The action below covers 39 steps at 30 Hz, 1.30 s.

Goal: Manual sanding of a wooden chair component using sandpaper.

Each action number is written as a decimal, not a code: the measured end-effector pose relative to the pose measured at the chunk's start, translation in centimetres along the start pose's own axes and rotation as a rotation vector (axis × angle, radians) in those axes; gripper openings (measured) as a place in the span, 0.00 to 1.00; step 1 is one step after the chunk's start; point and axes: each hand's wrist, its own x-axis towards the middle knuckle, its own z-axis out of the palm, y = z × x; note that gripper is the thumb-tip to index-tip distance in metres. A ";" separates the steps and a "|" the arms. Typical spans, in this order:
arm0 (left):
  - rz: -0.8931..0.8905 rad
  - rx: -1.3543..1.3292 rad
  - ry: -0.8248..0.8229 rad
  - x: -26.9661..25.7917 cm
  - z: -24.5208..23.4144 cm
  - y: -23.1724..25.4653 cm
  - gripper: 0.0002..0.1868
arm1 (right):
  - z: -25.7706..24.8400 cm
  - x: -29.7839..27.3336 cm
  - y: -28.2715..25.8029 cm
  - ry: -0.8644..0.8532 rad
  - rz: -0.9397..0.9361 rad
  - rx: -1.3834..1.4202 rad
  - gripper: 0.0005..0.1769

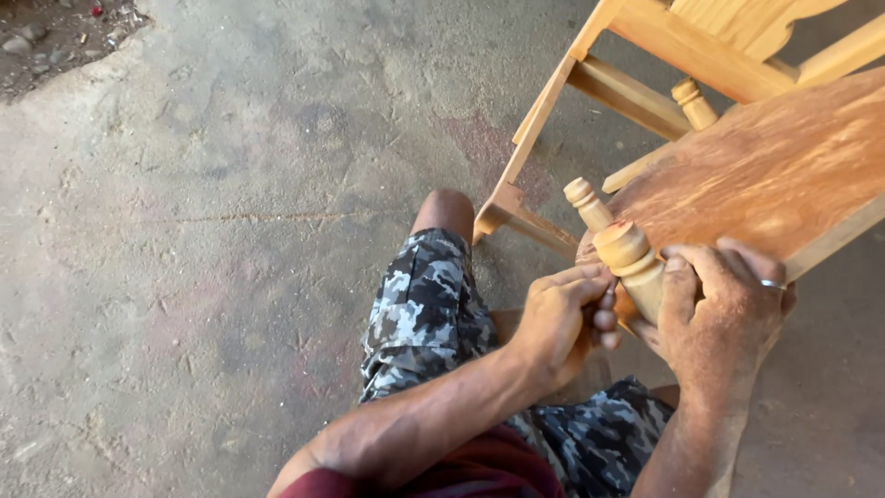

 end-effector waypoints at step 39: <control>-0.109 -0.199 -0.204 5.1 -3.8 -1.8 0.11 | -0.4 1.6 -2.4 0.123 0.098 0.096 0.08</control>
